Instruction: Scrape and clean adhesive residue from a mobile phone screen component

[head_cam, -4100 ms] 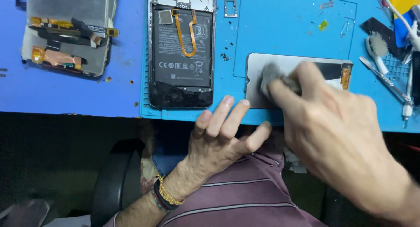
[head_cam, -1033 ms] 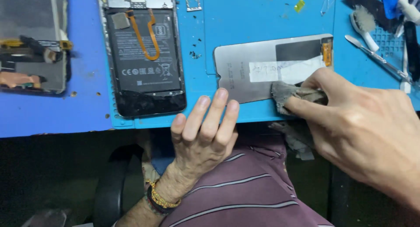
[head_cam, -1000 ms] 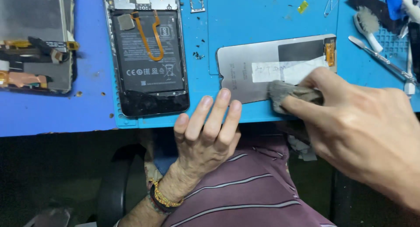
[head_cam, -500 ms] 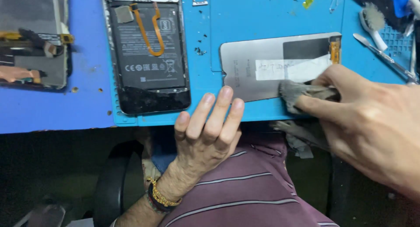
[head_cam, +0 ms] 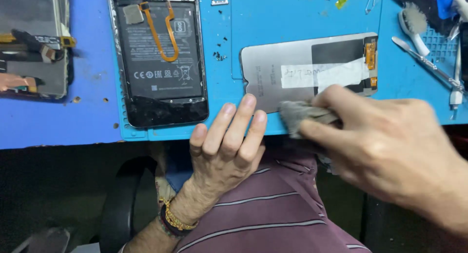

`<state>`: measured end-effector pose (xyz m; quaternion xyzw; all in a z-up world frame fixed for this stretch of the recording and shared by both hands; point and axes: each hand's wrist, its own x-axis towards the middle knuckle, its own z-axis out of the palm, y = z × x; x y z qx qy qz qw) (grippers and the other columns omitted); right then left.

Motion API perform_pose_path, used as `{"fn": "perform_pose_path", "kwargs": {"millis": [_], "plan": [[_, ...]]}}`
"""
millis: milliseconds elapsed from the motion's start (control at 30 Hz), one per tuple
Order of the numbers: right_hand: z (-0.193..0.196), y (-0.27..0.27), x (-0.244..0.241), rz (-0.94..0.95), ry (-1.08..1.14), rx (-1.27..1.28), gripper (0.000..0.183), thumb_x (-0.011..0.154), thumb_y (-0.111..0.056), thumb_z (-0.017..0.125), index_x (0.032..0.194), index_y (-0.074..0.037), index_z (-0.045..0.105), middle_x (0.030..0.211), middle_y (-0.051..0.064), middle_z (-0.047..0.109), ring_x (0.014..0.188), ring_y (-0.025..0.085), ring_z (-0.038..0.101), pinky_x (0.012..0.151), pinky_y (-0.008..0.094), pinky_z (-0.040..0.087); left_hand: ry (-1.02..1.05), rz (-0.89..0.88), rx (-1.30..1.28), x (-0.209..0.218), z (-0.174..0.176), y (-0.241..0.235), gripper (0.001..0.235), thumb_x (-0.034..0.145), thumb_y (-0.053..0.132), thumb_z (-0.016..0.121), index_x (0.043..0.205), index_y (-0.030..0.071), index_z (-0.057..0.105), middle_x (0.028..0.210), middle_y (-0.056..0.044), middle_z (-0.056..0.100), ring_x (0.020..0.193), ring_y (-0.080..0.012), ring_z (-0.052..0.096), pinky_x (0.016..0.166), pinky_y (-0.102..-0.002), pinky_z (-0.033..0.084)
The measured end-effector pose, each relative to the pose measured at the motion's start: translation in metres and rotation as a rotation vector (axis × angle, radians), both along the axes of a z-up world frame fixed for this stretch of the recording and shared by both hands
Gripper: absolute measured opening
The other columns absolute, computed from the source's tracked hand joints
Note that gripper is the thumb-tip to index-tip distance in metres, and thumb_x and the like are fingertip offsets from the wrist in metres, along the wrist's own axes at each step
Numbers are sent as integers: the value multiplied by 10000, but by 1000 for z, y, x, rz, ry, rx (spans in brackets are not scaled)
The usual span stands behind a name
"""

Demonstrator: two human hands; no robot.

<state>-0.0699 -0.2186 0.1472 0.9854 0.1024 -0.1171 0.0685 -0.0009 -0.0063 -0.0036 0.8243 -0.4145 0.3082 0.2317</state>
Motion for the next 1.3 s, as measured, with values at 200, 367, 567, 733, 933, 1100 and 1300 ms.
{"fn": "perform_pose_path", "kwargs": {"millis": [200, 367, 567, 733, 933, 1100, 1300], "plan": [[2, -40, -42, -193, 105, 169, 460, 910, -140, 558, 1336, -287, 651, 1252, 37, 597, 791, 225, 692, 613, 379, 532, -52, 6, -7, 4, -3, 4, 245, 1126, 199, 598, 1365, 194, 546, 1381, 47, 689, 1325, -186, 513, 1269, -392, 180], [-24, -22, -39, -106, -89, 234, 249, 974, -184, 644, 1205, -215, 731, 1236, 128, 664, 861, 266, 692, 595, 411, 513, -77, 32, 5, 4, -6, 7, 252, 1159, 274, 735, 1355, 214, 589, 1387, 63, 681, 1329, -174, 497, 1263, -375, 180], [-35, -6, -33, -109, -165, 243, 191, 1040, -31, 681, 1198, -91, 771, 1177, 180, 678, 775, 305, 650, 571, 409, 436, -144, 88, 30, 4, -13, 11, 394, 1207, 486, 883, 1437, 304, 619, 1415, 102, 610, 1337, -150, 486, 1278, -363, 169], [-29, 16, -20, -117, -165, 339, 276, 990, 108, 629, 1197, -18, 763, 1072, 216, 639, 737, 302, 604, 571, 386, 421, -59, 42, 5, 0, -7, 14, 271, 1228, 382, 769, 1420, 259, 623, 1438, 92, 655, 1360, -166, 504, 1269, -358, 177], [-26, 3, -30, -243, -100, 389, 330, 968, 104, 583, 1234, -18, 736, 1073, 261, 597, 821, 338, 595, 692, 392, 449, -58, 30, -10, 2, -6, 14, 288, 1216, 392, 780, 1411, 251, 624, 1421, 88, 668, 1343, -166, 526, 1255, -360, 195], [-22, 24, -11, -176, -130, 394, 261, 982, 81, 622, 1180, -27, 753, 1062, 230, 640, 758, 313, 618, 600, 388, 446, -60, 26, -14, 2, -5, 13, 317, 1212, 406, 835, 1402, 249, 635, 1423, 80, 664, 1351, -173, 517, 1267, -365, 187], [-23, 21, -10, -210, -114, 447, 257, 979, 82, 621, 1179, -25, 741, 1053, 236, 628, 798, 312, 637, 627, 369, 455, -65, 32, -5, 3, -6, 13, 310, 1210, 373, 826, 1406, 241, 626, 1417, 81, 675, 1347, -175, 522, 1270, -373, 184]]}}
